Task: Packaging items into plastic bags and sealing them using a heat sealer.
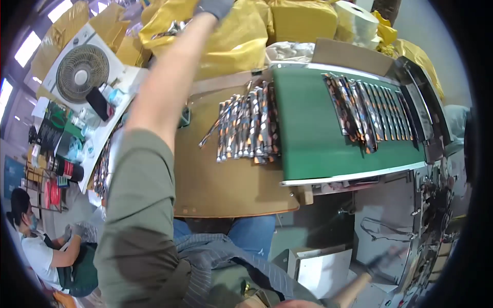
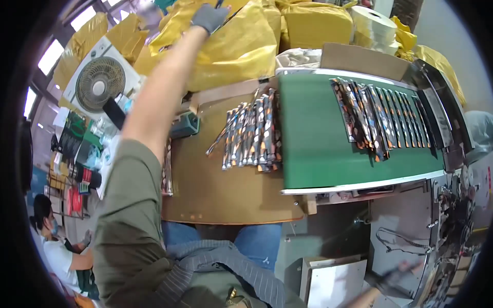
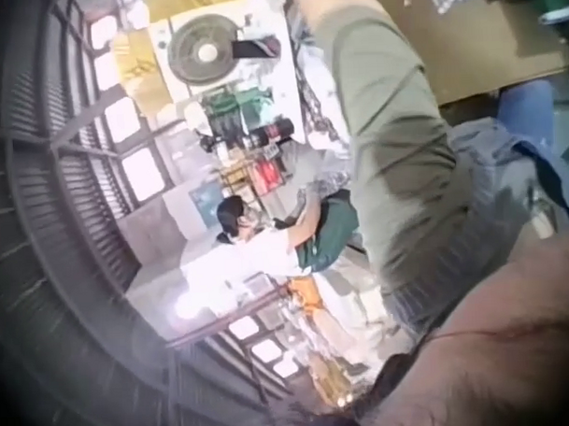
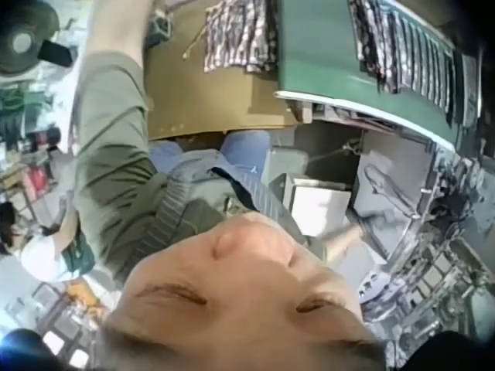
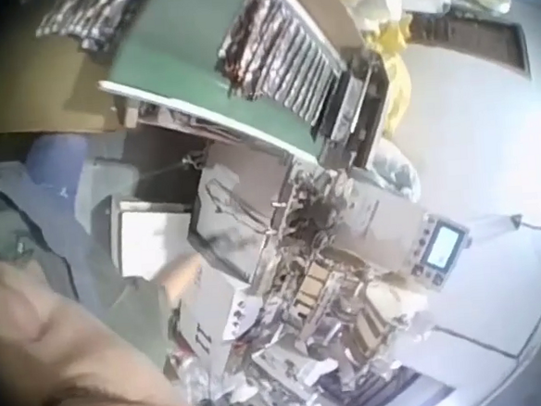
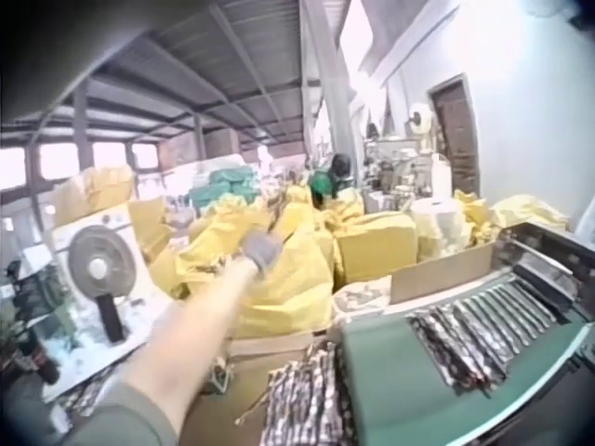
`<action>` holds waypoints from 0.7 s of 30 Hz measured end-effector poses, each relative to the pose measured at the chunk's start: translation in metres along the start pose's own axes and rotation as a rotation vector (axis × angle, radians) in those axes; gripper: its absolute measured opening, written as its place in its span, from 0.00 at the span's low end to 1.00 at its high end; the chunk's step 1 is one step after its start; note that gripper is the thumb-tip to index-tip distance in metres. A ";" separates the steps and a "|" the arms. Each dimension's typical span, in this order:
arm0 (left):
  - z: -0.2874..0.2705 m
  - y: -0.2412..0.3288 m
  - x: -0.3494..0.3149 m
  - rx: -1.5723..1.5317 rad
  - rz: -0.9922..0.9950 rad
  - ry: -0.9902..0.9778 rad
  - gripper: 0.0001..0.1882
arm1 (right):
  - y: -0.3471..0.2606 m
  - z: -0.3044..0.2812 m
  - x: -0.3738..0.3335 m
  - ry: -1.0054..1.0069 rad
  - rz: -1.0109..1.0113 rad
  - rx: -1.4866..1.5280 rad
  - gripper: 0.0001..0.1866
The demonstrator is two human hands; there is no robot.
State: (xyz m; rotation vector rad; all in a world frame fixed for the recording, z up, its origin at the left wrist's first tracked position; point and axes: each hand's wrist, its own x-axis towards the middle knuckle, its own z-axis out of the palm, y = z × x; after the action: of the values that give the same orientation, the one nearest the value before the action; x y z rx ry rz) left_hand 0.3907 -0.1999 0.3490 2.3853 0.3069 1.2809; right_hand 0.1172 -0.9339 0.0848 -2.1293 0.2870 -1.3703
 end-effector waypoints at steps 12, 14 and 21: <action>-0.032 -0.141 -0.308 -0.005 -0.087 -0.624 0.37 | -0.417 0.415 -0.158 -1.178 0.097 -0.056 0.51; -0.016 -0.148 -0.318 -0.129 -0.313 -0.614 0.37 | -0.423 0.415 -0.170 -1.093 0.176 -0.168 0.51; -0.008 -0.152 -0.318 -0.960 -1.224 -0.701 0.37 | -0.455 0.362 -0.250 -1.628 0.570 0.613 0.32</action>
State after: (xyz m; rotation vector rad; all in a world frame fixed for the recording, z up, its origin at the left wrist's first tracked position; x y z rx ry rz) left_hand 0.2081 -0.1833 0.0479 1.2054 0.5969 -0.0597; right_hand 0.2670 -0.3198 0.0496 -1.7331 -0.1850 0.6823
